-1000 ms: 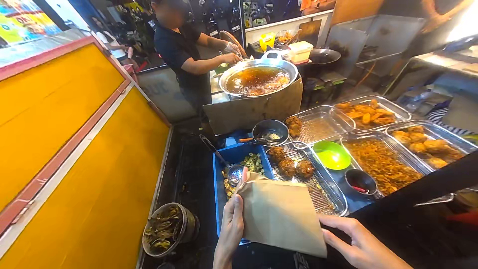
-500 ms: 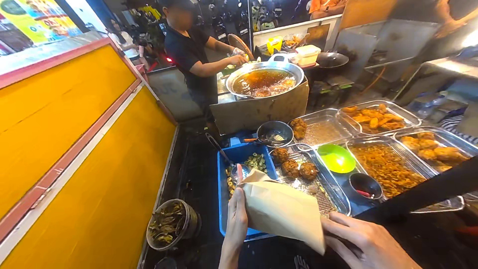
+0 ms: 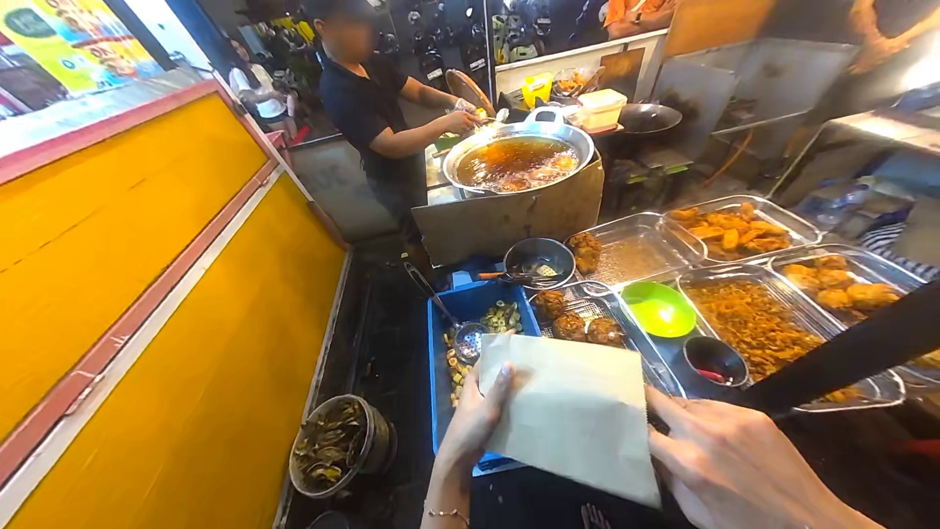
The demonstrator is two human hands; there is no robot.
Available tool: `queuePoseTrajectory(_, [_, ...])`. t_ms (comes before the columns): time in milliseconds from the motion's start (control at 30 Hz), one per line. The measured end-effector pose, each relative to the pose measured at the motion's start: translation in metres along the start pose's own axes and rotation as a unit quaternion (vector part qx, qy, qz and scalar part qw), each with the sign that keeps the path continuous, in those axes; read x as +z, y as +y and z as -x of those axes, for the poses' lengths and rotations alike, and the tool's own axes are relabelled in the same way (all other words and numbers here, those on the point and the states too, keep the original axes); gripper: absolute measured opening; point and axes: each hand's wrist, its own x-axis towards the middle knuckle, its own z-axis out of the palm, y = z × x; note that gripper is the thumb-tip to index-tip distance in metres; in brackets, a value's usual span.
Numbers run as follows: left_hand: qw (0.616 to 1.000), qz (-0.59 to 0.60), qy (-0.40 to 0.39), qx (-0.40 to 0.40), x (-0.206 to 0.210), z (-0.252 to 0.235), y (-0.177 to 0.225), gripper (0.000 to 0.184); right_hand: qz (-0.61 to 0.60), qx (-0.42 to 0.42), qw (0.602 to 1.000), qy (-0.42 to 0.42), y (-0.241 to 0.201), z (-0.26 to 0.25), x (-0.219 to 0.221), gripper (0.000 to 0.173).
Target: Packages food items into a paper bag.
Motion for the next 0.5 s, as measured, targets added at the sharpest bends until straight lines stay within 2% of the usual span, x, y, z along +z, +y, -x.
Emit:
queuePoseTrajectory(100, [0.99, 0.071, 0.093, 0.076, 0.008, -0.009, -0.017, 0.049, 0.006, -0.025, 0.999, -0.036, -0.008, -0.002, -0.003, 0.016])
queuePoseTrajectory(133, [0.986, 0.081, 0.105, 0.102, 0.007, -0.014, -0.024, 0.052, 0.012, -0.029, 0.999, -0.039, -0.01, -0.002, -0.001, 0.018])
queuePoseTrajectory(200, [0.987, 0.071, 0.081, 0.118, 0.0, -0.018, -0.035, 0.071, 0.024, -0.032, 0.998, -0.042, -0.013, -0.004, 0.002, 0.018])
queuePoseTrajectory(267, [0.997, 0.044, 0.012, 0.07, -0.01, -0.012, -0.039, 0.1, 0.022, -0.026, 0.998, -0.055, -0.016, -0.005, 0.003, 0.017])
queuePoseTrajectory(333, [0.997, 0.066, 0.015, 0.025, -0.015, -0.004, -0.042, 0.113, -0.001, -0.016, 0.997, -0.077, -0.022, -0.004, 0.004, 0.016])
queuePoseTrajectory(367, [0.995, 0.089, 0.032, 0.031, -0.016, -0.004, -0.045, 0.11, -0.008, -0.012, 0.996, -0.087, -0.026, -0.003, 0.004, 0.017])
queuePoseTrajectory(467, [0.98, 0.136, 0.105, 0.101, -0.011, -0.01, -0.057, 0.065, -0.009, -0.011, 0.995, -0.096, -0.034, -0.003, 0.007, 0.021])
queuePoseTrajectory(500, [0.979, 0.121, 0.112, 0.117, -0.013, -0.013, -0.062, 0.056, -0.002, -0.012, 0.996, -0.09, -0.034, -0.004, 0.011, 0.021])
